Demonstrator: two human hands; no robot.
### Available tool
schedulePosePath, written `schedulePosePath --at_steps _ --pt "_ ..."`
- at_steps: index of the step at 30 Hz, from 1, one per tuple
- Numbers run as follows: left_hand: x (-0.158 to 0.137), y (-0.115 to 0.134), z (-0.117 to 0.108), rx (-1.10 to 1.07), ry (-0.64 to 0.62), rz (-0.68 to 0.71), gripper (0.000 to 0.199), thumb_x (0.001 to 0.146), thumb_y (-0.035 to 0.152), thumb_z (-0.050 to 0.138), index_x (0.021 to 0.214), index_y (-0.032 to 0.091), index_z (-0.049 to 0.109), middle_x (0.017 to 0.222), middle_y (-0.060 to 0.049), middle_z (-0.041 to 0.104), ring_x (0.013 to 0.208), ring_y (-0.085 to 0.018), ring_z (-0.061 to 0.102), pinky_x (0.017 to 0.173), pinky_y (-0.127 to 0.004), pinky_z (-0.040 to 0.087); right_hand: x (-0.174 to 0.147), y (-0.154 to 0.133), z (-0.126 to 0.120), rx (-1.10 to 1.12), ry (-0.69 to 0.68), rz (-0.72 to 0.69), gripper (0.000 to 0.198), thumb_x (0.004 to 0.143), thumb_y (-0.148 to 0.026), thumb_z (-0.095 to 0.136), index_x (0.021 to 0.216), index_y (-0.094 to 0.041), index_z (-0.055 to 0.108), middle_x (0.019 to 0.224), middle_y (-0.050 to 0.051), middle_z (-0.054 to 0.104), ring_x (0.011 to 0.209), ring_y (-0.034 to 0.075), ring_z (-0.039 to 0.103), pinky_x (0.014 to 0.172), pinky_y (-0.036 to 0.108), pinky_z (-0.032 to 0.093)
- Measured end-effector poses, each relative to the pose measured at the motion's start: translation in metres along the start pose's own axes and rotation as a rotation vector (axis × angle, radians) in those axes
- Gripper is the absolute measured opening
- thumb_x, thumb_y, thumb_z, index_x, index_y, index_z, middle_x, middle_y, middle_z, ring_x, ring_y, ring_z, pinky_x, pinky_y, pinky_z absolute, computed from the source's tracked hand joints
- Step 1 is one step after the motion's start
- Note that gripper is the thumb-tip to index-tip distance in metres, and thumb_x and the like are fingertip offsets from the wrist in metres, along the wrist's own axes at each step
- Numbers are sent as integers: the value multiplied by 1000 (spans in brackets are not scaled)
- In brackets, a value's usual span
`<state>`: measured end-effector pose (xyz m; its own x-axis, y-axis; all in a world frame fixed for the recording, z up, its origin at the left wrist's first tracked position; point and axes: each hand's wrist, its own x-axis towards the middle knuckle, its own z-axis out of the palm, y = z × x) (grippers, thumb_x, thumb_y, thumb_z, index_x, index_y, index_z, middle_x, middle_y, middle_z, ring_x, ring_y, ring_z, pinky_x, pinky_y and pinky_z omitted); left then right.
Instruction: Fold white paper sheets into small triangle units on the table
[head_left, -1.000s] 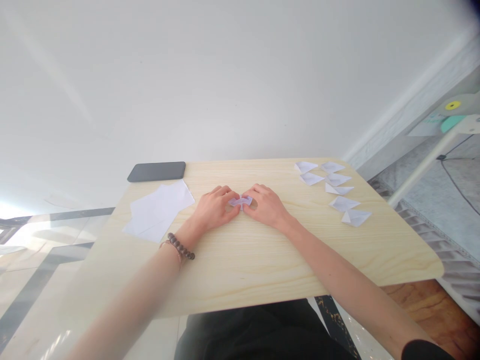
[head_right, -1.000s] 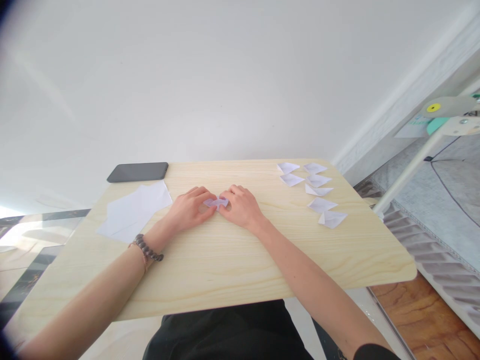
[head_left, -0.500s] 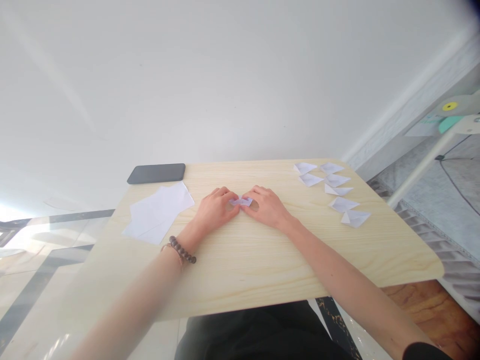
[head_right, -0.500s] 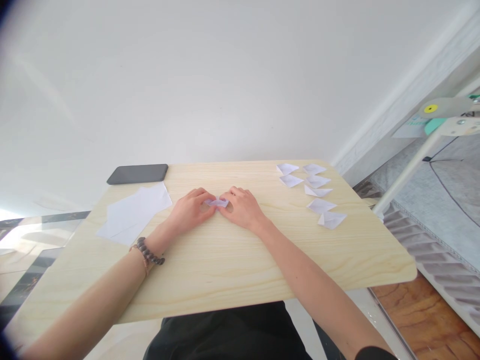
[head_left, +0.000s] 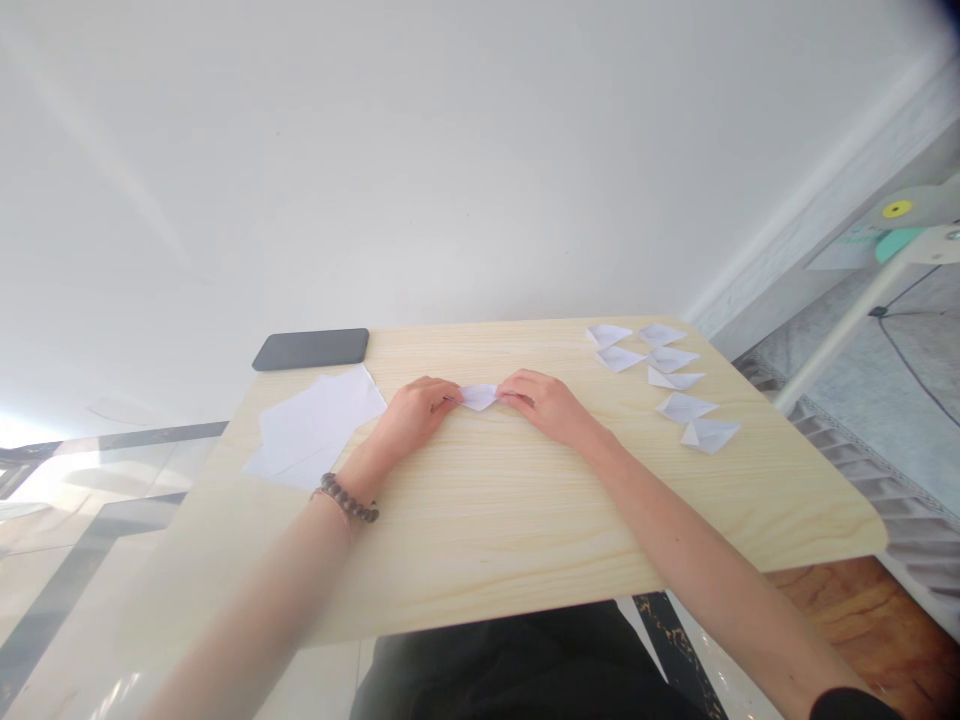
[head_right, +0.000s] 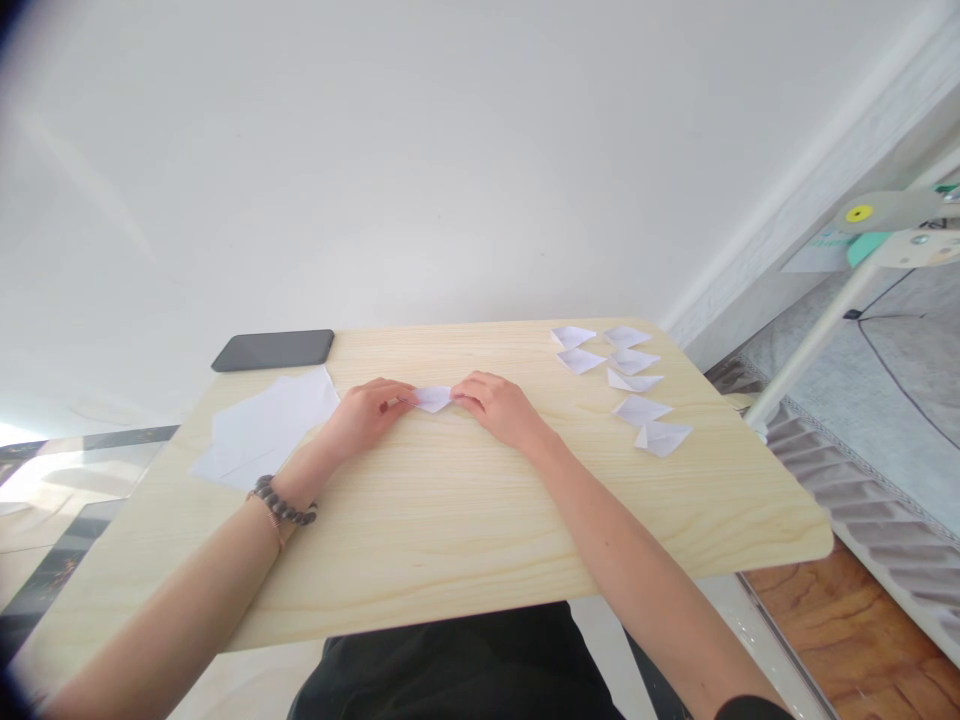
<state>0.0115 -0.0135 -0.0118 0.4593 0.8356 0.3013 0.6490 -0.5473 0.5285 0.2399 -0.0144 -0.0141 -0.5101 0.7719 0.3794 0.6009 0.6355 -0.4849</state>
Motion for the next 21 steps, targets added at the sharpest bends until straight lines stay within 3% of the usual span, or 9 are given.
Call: schedulePosePath --at_steps 4,12,21 --pt "-1 -1 1 19 -11 39 20 82 19 42 88 22 61 97 -2 62 84 -14 56 78 -27 44 0 -3 0 7 -10 -22 19 86 -22 41 91 -21 60 94 4 60 87 14 55 78 27 43" --pt "-1 1 1 244 18 -57 19 81 21 43 92 22 58 91 -2 62 90 -18 54 79 -31 43 -1 -3 0 -36 -6 -18 18 85 -19 43 91 -21 60 95 3 60 85 14 56 76 27 43" --pt "-3 8 -4 312 20 -94 20 79 22 45 96 26 55 84 0 61 80 -16 57 67 -26 42 -1 -3 0 -80 3 -17 20 85 -21 44 91 -23 63 95 3 61 83 13 57 73 26 43"
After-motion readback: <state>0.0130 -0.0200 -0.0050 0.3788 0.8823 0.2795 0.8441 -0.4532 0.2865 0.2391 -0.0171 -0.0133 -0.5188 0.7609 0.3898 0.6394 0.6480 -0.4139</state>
